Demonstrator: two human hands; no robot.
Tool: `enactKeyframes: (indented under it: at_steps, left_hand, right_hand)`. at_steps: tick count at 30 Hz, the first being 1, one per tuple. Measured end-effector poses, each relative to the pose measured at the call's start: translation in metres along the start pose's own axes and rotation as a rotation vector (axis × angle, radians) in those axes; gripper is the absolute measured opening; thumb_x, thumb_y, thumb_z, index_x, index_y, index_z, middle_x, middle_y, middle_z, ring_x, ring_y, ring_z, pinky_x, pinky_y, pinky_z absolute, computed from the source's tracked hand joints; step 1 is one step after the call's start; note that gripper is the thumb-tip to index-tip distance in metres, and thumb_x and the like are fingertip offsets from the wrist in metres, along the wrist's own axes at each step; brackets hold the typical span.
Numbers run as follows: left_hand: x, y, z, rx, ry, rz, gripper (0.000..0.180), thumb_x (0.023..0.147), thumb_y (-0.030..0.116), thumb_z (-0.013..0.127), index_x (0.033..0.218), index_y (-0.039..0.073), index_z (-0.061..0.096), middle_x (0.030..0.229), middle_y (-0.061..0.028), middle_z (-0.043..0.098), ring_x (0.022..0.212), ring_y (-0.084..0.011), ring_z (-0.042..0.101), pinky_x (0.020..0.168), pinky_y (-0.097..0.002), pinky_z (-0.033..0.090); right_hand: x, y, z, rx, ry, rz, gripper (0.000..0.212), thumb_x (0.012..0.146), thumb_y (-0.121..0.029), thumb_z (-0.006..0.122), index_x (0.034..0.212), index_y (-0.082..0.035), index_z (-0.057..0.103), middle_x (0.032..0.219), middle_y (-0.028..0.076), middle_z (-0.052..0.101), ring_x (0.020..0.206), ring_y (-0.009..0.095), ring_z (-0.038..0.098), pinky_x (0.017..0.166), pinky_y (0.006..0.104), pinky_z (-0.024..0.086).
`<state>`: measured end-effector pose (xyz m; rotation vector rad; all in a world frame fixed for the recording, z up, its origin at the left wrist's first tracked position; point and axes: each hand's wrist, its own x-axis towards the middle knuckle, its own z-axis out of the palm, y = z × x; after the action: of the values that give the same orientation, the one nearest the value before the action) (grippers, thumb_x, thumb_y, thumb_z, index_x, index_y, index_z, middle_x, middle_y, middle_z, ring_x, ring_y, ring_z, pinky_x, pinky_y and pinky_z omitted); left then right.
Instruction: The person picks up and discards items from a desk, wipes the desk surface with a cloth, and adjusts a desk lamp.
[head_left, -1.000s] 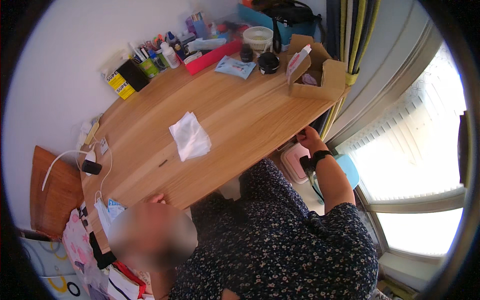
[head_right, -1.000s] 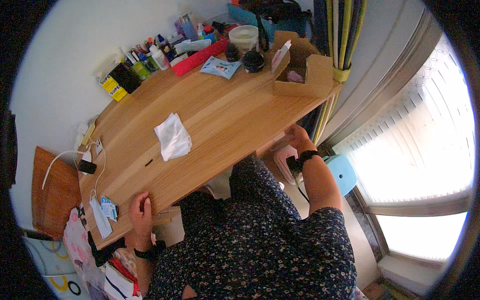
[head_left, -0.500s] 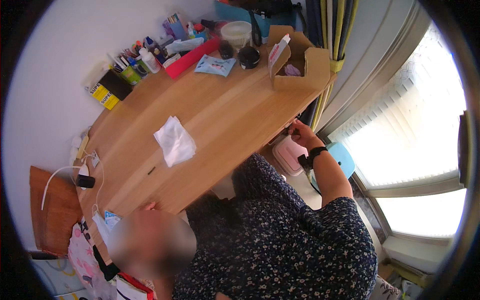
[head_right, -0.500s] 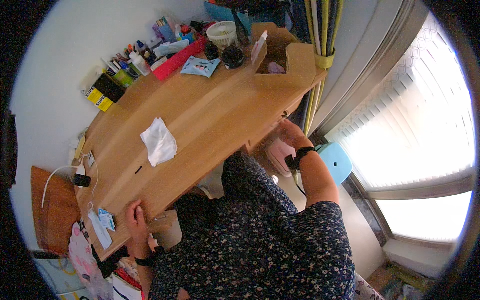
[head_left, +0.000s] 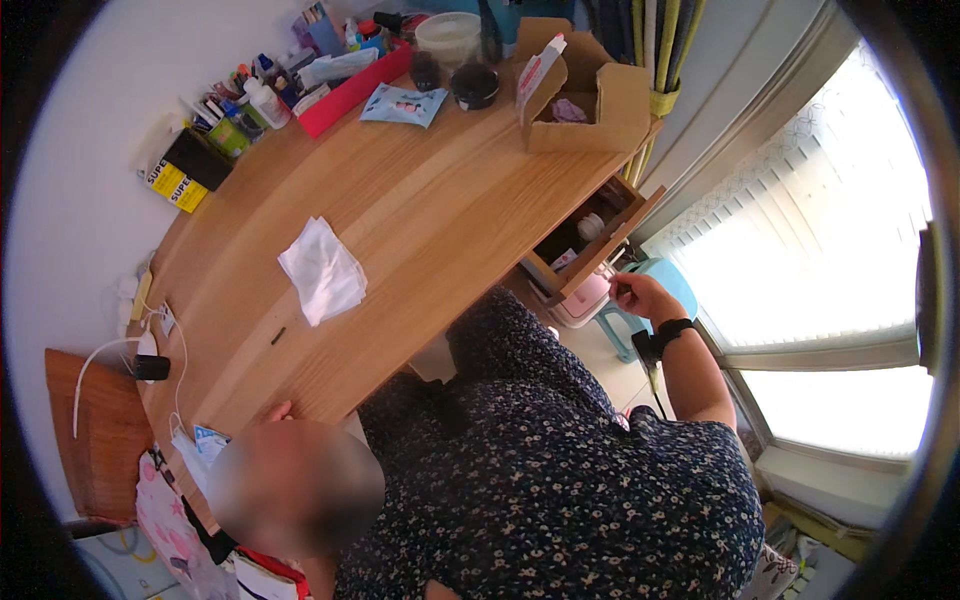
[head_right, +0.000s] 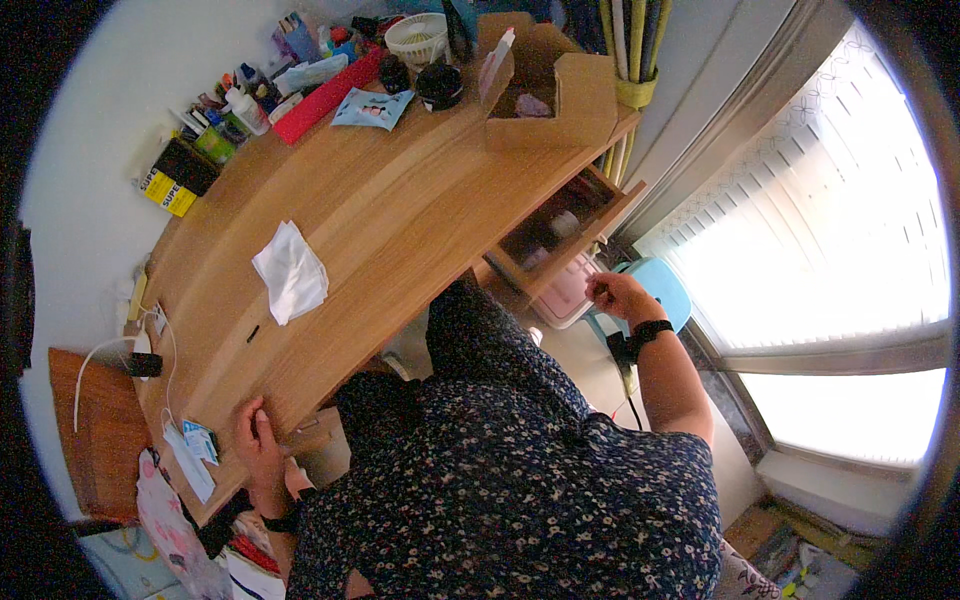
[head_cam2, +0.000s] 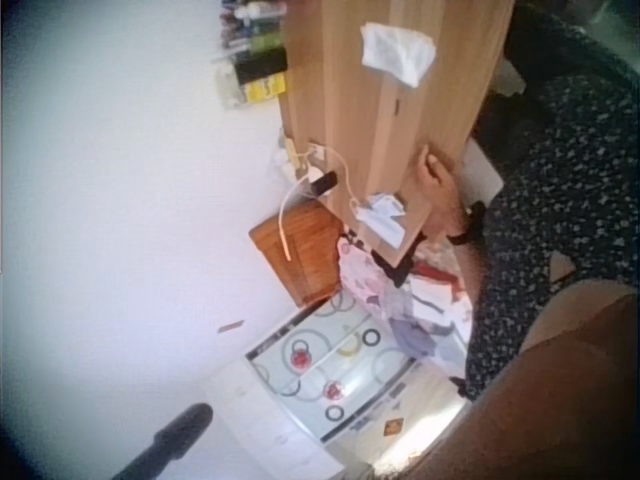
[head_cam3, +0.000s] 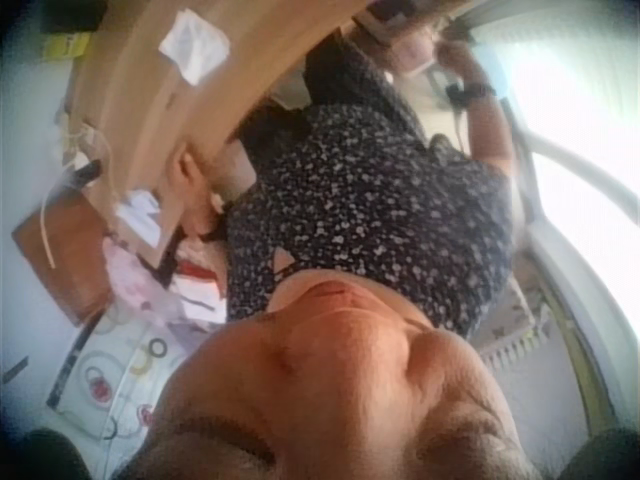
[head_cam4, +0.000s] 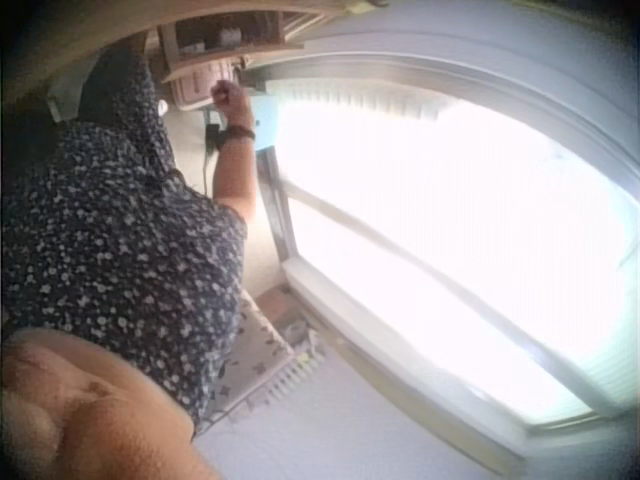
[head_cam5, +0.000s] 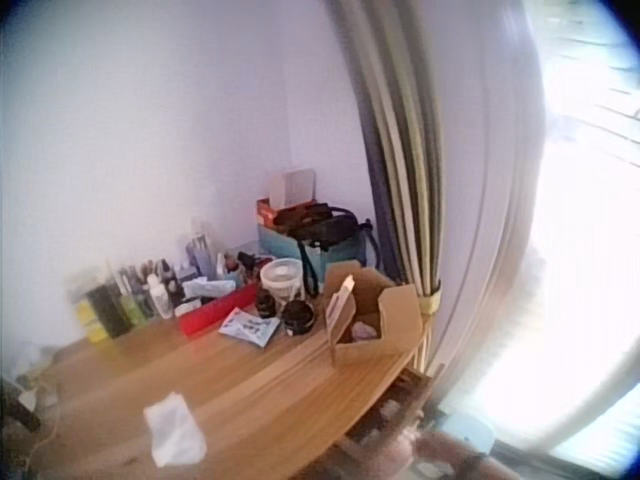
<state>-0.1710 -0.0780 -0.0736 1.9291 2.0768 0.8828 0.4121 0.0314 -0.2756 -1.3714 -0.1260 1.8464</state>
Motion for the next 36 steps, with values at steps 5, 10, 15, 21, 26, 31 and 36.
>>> enactKeyframes:
  at_steps: [5, 10, 15, 21, 26, 31, 36]
  left_hand:
    - [0.001, -0.006, -0.005, 0.027, -0.030, 0.015, 0.021, 0.091, 0.009, 0.047, 0.104, -0.001, 0.058, 0.103, -0.0137, 0.060, 0.095, -0.0245, 0.057, 0.086, -0.0332, 0.043]
    - [0.000, 0.020, -0.005, 0.047, -0.011, -0.034, 0.021, 0.091, 0.010, 0.048, 0.105, -0.002, 0.058, 0.103, -0.0146, 0.061, 0.095, -0.0247, 0.057, 0.085, -0.0332, 0.044]
    - [0.000, -0.003, 0.001, -0.056, 0.019, 0.021, 0.021, 0.088, 0.006, 0.051, 0.107, 0.000, 0.057, 0.101, -0.0150, 0.059, 0.094, -0.0254, 0.056, 0.083, -0.0312, 0.044]
    - [0.000, 0.004, -0.004, -0.008, 0.001, 0.009, 0.018, 0.087, 0.005, 0.053, 0.103, 0.000, 0.058, 0.101, -0.0152, 0.060, 0.094, -0.0264, 0.057, 0.083, -0.0316, 0.044]
    - [0.002, 0.002, -0.005, -0.010, 0.011, 0.077, 0.017, 0.085, 0.004, 0.054, 0.101, 0.000, 0.058, 0.098, -0.0149, 0.059, 0.089, -0.0267, 0.057, 0.078, -0.0324, 0.045]
    - [0.002, 0.011, -0.004, -0.039, 0.011, 0.032, 0.016, 0.084, 0.002, 0.054, 0.100, -0.001, 0.058, 0.096, -0.0152, 0.059, 0.087, -0.0278, 0.057, 0.076, -0.0324, 0.046]
    - [0.003, 0.006, -0.005, -0.025, 0.016, 0.083, 0.016, 0.084, 0.001, 0.053, 0.099, -0.001, 0.058, 0.096, -0.0160, 0.058, 0.086, -0.0283, 0.057, 0.074, -0.0318, 0.046]
  right_hand:
    - [-0.057, -0.016, 0.031, -0.588, -0.149, 0.253, 0.018, 0.087, -0.020, 0.058, 0.087, -0.002, 0.059, 0.070, 0.007, 0.058, 0.054, 0.010, 0.050, 0.042, 0.0192, 0.034]
    - [-0.095, -0.061, 0.122, -0.836, -0.447, -0.005, 0.009, 0.089, -0.012, 0.053, 0.091, -0.004, 0.057, 0.075, 0.002, 0.056, 0.058, 0.007, 0.048, 0.045, 0.0170, 0.034]
    - [-0.070, -0.076, 0.166, -1.061, -0.451, -0.201, 0.009, 0.085, -0.011, 0.056, 0.090, -0.004, 0.060, 0.072, 0.001, 0.057, 0.061, 0.008, 0.051, 0.053, 0.0210, 0.040]
    - [-0.049, -0.072, 0.203, -1.740, -0.326, -0.538, 0.016, 0.076, -0.013, 0.059, 0.089, -0.006, 0.066, 0.079, 0.008, 0.065, 0.072, 0.018, 0.060, 0.062, 0.0300, 0.047]
    - [-0.006, -0.055, 0.184, -2.246, -0.095, -0.446, 0.031, 0.075, -0.020, 0.061, 0.104, -0.009, 0.064, 0.100, 0.016, 0.063, 0.093, 0.030, 0.059, 0.078, 0.0379, 0.046]
    - [0.022, -0.050, 0.158, -2.412, -0.161, -0.607, 0.038, 0.074, -0.023, 0.062, 0.109, -0.008, 0.062, 0.108, 0.018, 0.061, 0.101, 0.032, 0.056, 0.085, 0.0389, 0.045]
    - [0.019, -0.049, 0.161, -2.449, -0.215, -0.662, 0.041, 0.073, -0.024, 0.062, 0.111, -0.007, 0.061, 0.111, 0.019, 0.059, 0.104, 0.033, 0.055, 0.087, 0.0392, 0.043]
